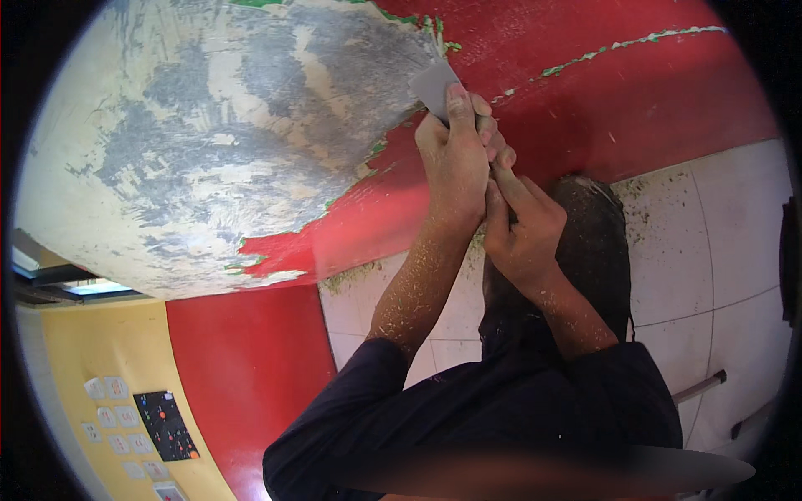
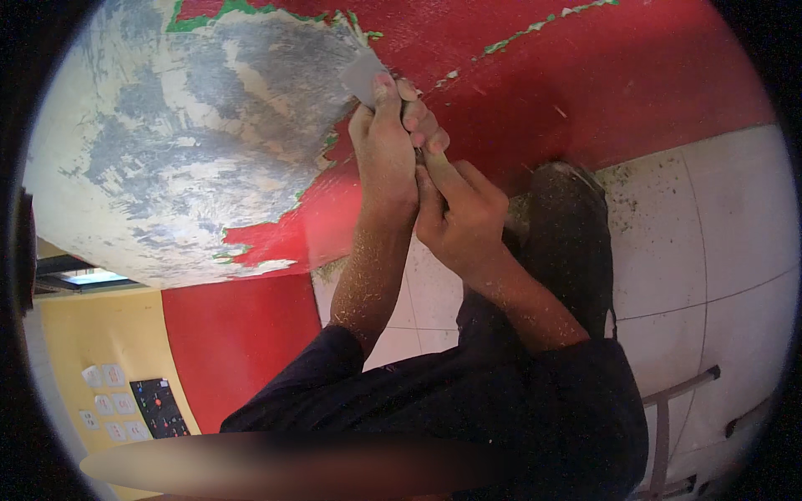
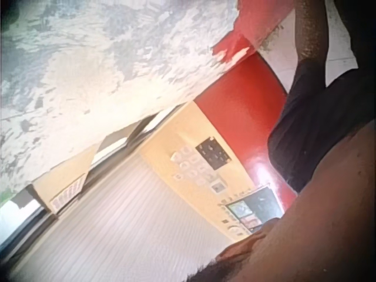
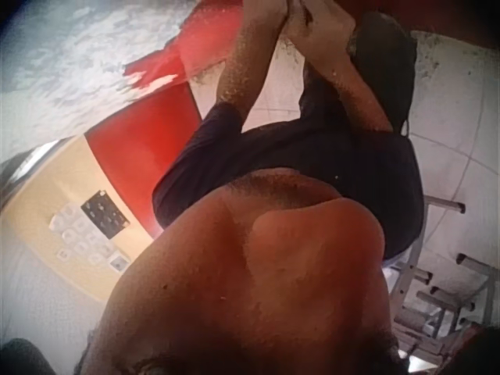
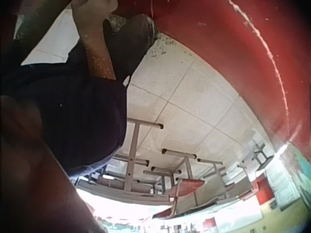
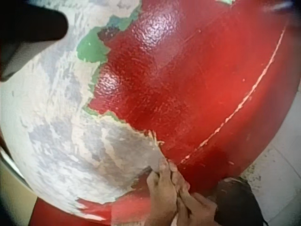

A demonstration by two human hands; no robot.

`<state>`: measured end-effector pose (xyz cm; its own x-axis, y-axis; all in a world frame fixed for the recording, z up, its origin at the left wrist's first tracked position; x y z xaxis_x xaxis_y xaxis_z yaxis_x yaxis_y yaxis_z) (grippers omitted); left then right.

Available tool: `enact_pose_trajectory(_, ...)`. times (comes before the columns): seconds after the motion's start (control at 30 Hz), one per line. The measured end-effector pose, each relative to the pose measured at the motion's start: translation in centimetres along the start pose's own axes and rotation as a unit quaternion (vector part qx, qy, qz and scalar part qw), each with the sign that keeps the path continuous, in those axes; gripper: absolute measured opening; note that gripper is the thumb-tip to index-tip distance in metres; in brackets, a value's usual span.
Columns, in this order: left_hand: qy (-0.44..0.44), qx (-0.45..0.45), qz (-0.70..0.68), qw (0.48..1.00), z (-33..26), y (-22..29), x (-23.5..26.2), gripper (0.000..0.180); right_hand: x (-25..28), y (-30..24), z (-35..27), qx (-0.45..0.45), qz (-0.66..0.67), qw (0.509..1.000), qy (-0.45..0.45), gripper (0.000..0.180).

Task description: The person scrapes old red paint off a wall using a putty knife, removing paint chips from the surface.

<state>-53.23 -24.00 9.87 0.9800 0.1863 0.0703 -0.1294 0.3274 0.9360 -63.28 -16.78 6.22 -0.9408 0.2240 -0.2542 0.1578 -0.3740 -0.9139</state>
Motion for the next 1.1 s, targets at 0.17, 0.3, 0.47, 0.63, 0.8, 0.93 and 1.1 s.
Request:
enact_pose_trajectory(0.17,0.050,0.010,-0.014,0.999,0.5,1.7,-1.6,0.039,0.8,-0.4,1.3,0.032,0.000,0.999,0.026,0.031)
enact_pose_trajectory(0.3,0.005,0.005,0.020,1.000,-0.3,-0.8,0.4,0.040,-0.3,1.2,-0.5,-0.018,-0.022,1.000,-0.011,0.029)
enact_pose_trajectory(0.47,-0.025,-0.052,0.010,0.998,3.2,3.9,-3.5,0.042,1.2,-1.7,2.9,0.093,0.001,0.994,0.051,0.030)
enact_pose_trajectory(0.63,0.039,0.031,-0.018,0.999,0.1,-0.6,0.5,0.038,-0.5,0.4,0.9,0.004,-0.021,1.000,-0.002,0.033)
enact_pose_trajectory(0.8,-0.008,-0.029,0.005,1.000,2.3,4.7,-1.9,0.035,0.2,-3.7,3.2,0.066,-0.019,0.998,0.012,0.034)
enact_pose_trajectory(0.93,0.059,0.023,0.002,0.998,0.2,0.9,1.3,0.037,-0.9,-1.1,0.8,0.005,-0.036,0.999,-0.015,0.029)
enact_pose_trajectory(1.1,-0.012,-0.094,0.008,0.996,4.5,8.1,-2.3,0.042,-0.2,-6.0,5.1,0.055,0.006,0.998,-0.004,0.032)
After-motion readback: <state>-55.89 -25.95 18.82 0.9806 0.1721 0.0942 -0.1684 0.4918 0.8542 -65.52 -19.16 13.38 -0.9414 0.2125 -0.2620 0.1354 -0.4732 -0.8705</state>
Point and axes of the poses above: each hand's wrist, its own z-axis towards the middle knuckle, its own x-axis out of the back of the hand, y = z × x, the point moved 10 cm from there along z, towards the middle knuckle, and after that the axes turned 14 degrees about -x, right-handed, at the moved point
